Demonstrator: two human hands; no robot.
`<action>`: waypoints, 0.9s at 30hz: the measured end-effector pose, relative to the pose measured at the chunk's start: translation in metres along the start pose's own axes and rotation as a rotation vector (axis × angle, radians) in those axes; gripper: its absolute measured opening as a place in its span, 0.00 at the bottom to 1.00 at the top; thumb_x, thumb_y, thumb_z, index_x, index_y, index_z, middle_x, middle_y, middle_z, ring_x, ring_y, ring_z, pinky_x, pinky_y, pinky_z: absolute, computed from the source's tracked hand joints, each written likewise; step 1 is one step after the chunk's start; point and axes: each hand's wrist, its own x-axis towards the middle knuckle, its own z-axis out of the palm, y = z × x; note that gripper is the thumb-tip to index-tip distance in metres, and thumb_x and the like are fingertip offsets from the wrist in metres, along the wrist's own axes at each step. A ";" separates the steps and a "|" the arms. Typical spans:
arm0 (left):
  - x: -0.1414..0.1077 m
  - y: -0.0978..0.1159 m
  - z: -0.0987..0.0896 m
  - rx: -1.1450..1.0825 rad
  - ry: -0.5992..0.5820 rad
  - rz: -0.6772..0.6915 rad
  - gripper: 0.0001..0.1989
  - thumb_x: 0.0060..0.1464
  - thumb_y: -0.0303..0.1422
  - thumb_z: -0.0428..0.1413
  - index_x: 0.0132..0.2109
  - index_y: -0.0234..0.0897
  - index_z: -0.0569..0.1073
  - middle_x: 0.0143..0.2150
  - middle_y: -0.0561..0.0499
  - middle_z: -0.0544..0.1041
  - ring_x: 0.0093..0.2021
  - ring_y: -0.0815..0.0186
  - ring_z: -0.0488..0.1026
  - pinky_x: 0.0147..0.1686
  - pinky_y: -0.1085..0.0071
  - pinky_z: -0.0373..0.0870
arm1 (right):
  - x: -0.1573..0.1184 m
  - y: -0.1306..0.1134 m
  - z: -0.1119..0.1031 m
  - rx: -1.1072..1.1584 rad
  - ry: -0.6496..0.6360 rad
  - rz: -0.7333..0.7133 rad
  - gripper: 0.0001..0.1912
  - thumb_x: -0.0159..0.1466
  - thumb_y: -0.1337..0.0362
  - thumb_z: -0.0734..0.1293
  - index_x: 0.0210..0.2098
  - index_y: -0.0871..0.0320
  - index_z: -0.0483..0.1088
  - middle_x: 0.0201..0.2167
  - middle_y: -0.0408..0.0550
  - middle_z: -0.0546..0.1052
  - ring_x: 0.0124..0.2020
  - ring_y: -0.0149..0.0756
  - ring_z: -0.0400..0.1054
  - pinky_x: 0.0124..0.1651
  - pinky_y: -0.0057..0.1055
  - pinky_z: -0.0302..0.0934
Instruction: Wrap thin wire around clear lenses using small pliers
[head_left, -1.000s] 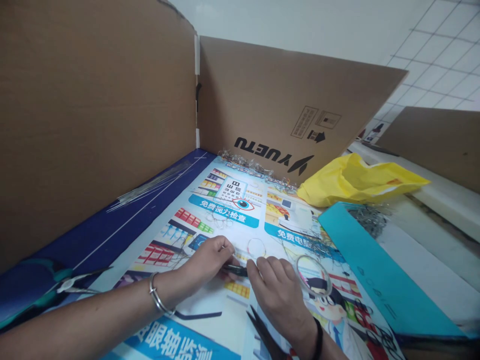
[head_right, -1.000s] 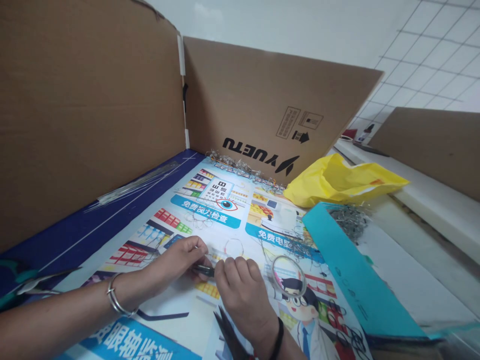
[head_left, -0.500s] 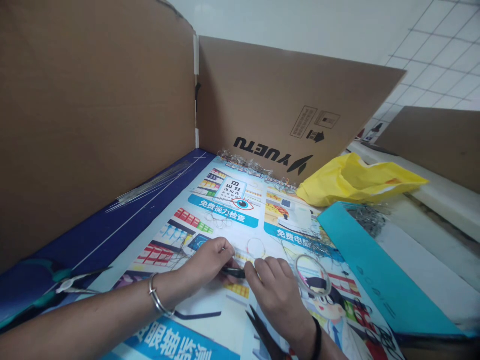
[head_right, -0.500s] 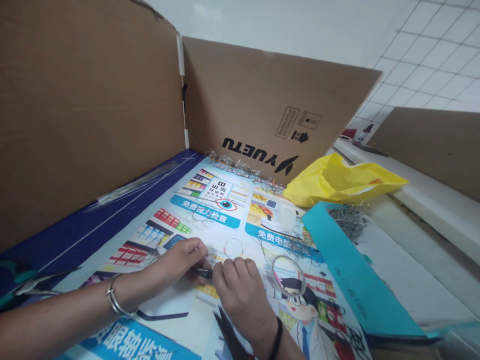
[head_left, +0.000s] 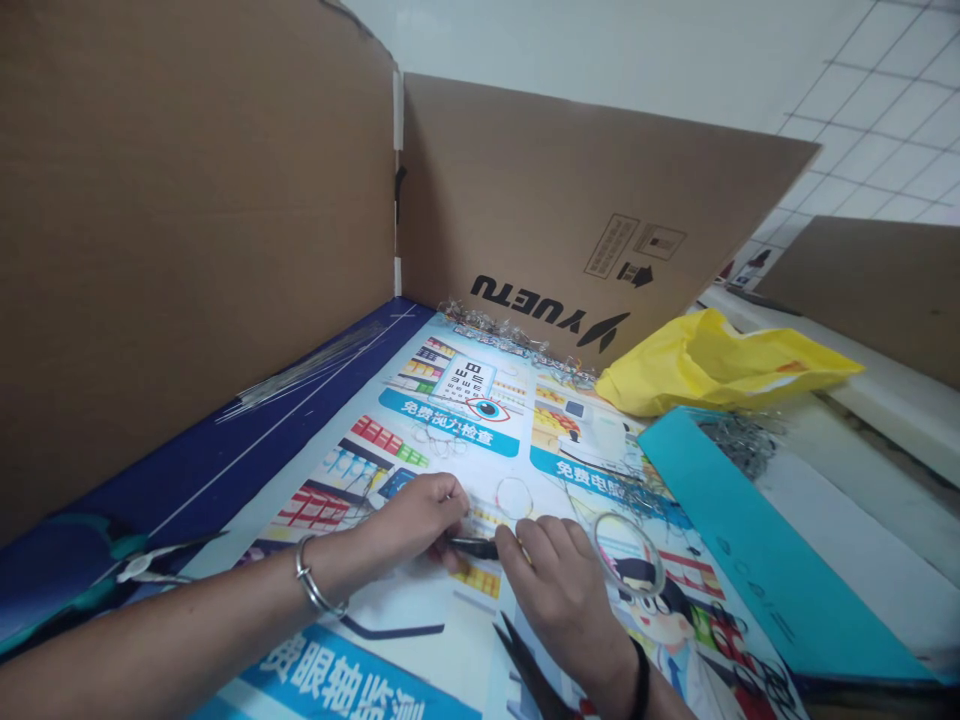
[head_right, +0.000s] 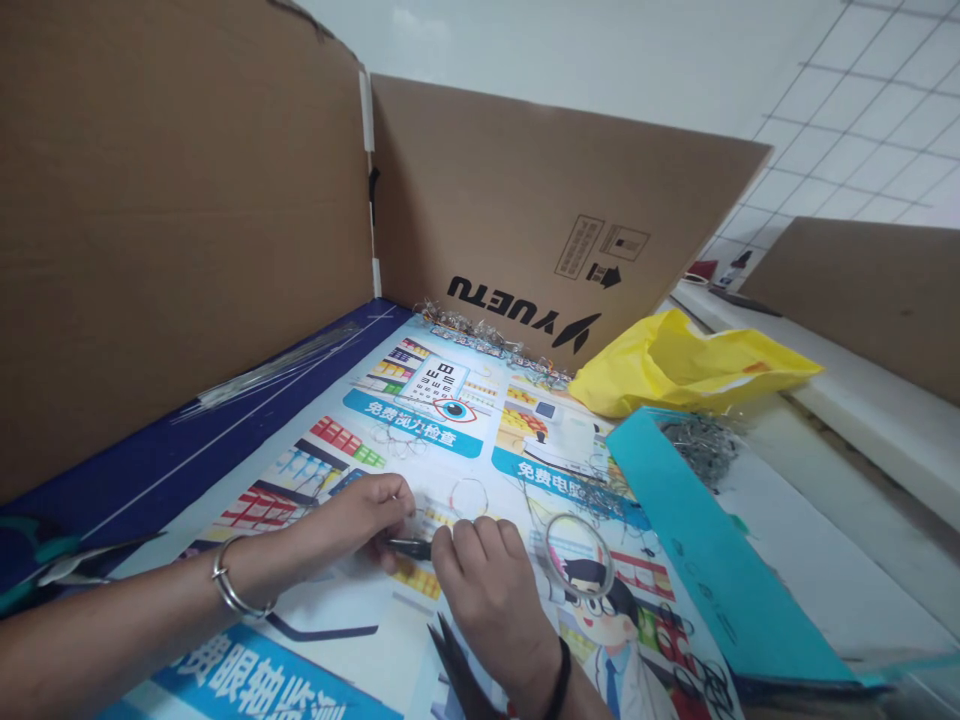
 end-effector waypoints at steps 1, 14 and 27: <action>0.000 0.000 0.000 0.007 0.005 0.000 0.09 0.49 0.38 0.50 0.28 0.37 0.64 0.22 0.57 0.68 0.16 0.70 0.71 0.15 0.78 0.57 | 0.000 0.000 0.000 0.000 -0.002 -0.002 0.11 0.65 0.70 0.55 0.41 0.60 0.68 0.31 0.50 0.68 0.33 0.37 0.57 0.36 0.37 0.50; 0.000 0.002 0.001 0.030 -0.003 0.002 0.09 0.50 0.36 0.48 0.27 0.36 0.63 0.21 0.58 0.68 0.16 0.70 0.71 0.15 0.78 0.57 | -0.001 -0.001 0.000 -0.020 0.017 -0.016 0.11 0.65 0.70 0.55 0.41 0.61 0.68 0.32 0.50 0.68 0.33 0.38 0.58 0.36 0.38 0.50; 0.002 -0.003 0.001 -0.015 -0.013 -0.007 0.07 0.50 0.35 0.48 0.29 0.36 0.64 0.21 0.58 0.68 0.14 0.72 0.70 0.13 0.80 0.56 | -0.001 0.000 -0.001 -0.016 0.015 -0.023 0.11 0.64 0.70 0.56 0.41 0.60 0.68 0.32 0.50 0.69 0.33 0.38 0.58 0.36 0.38 0.50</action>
